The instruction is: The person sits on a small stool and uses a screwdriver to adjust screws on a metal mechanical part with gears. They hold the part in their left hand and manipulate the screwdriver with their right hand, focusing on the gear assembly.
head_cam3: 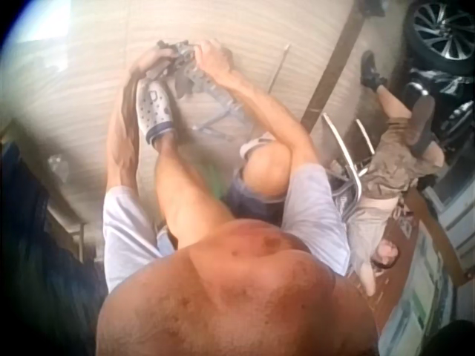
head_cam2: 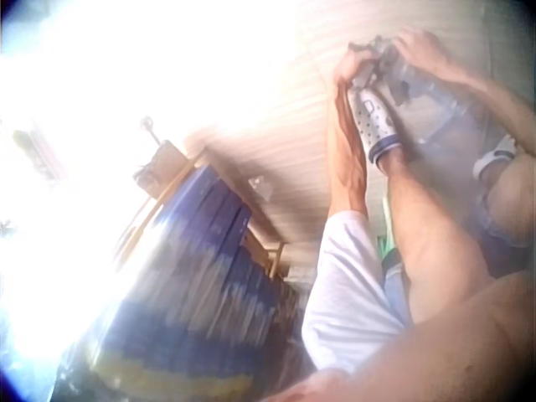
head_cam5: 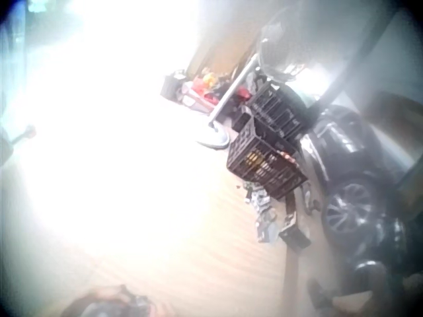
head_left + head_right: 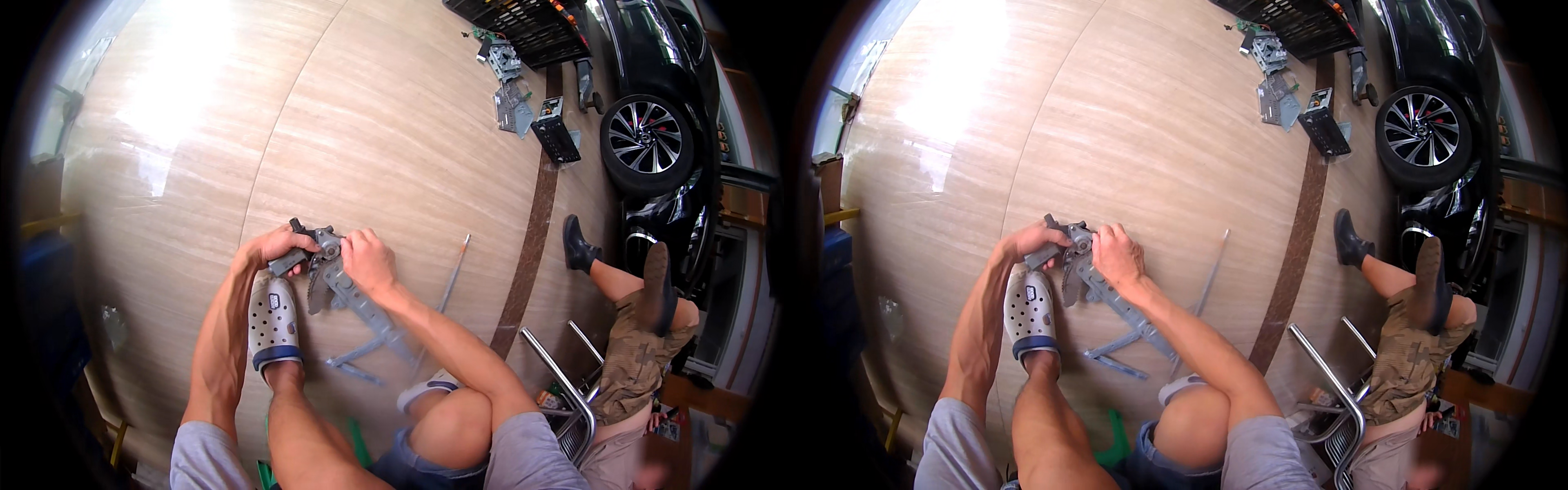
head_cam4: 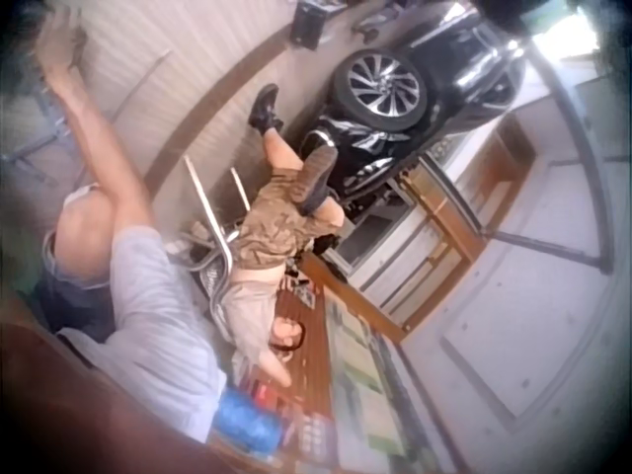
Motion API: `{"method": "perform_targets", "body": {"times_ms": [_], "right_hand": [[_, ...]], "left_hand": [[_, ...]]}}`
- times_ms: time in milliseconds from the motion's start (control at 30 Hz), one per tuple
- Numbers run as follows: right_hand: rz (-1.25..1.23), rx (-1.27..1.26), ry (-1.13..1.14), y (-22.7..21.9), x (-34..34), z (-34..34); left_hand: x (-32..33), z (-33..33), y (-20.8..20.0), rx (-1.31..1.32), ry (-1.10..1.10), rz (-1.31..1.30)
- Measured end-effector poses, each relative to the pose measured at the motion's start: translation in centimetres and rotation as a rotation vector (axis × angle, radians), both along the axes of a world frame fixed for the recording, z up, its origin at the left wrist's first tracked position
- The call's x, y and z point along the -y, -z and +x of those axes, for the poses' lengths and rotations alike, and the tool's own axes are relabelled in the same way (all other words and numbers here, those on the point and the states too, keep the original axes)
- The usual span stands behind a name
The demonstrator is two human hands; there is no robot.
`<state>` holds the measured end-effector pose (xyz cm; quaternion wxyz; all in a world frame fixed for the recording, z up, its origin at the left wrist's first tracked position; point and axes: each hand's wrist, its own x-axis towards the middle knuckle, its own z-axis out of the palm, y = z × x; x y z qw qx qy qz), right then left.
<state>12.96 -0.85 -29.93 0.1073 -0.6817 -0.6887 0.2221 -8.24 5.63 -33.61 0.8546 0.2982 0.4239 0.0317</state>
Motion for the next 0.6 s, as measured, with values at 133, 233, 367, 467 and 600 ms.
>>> {"method": "perform_targets", "body": {"times_ms": [133, 233, 367, 467, 600], "right_hand": [[-0.005, -0.026, -0.032, 0.4, 0.1, 0.2], [-0.004, -0.034, -0.074, 0.5, 0.0, 0.1], [0.007, -0.027, -0.029, 0.5, -0.3, -0.2], [-0.066, 0.084, -0.069, 0.7, -0.3, 0.9], [-0.057, 0.057, -0.064, 0.1, -0.6, 1.0]], "left_hand": [[0.2, 0.2, 0.4, 0.015, -0.027, -0.008], [0.1, 0.2, 0.3, 0.004, -0.030, -0.018], [0.1, -0.5, 0.4, 0.019, -0.014, 0.001], [0.0, 0.0, 1.0, 0.036, 0.010, -0.001], [-0.1, 0.5, 1.1, 0.073, -0.001, 0.012]]}}
